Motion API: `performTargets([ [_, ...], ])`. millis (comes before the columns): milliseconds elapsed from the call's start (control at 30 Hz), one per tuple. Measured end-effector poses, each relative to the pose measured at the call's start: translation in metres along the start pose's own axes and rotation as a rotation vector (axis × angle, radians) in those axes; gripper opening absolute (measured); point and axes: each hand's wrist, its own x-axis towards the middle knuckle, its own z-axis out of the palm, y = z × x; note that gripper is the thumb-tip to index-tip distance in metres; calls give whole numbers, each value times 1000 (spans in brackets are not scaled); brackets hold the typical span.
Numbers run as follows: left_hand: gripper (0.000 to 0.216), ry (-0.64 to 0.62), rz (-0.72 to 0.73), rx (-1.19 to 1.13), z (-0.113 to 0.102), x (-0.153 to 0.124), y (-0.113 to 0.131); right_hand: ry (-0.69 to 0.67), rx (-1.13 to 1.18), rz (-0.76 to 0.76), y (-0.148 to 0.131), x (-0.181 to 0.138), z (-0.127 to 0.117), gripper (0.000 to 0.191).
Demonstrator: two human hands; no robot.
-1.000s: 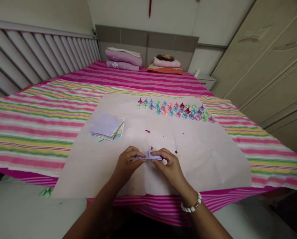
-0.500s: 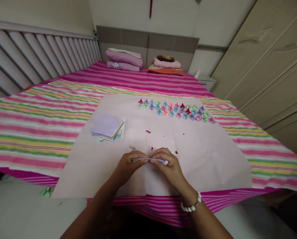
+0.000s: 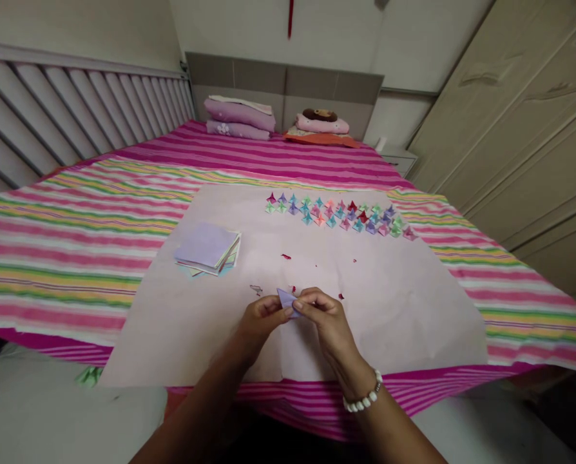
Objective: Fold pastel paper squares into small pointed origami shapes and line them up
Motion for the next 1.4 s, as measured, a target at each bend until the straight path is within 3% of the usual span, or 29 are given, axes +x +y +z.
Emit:
performTargets([
  [300,22,260,7,26,-1,2,0,84,-126,17,1,-6,0,10],
  [467,21,302,36,-27,-5,3,-1,50,-239,88,-2,-9,-1,17],
  [567,21,302,29,-35,-5,3,-2,66,-284,50,-5,-9,-1,22],
  [667,23,274,-11,-113,-4,3,0,22,-311,23,-11,-9,-2,27],
  [800,23,98,-115,-216,-5,1,3,-105,-166,91,-16,-8,-3,28],
  [967,22,-66,-151,-209,-4,-2,-1,-116,-21,167,-15,-7,-2,29],
  [1400,24,-47,-158,-178,-3,-4,-3,-147,36,252,-15,-7,-1,28],
])
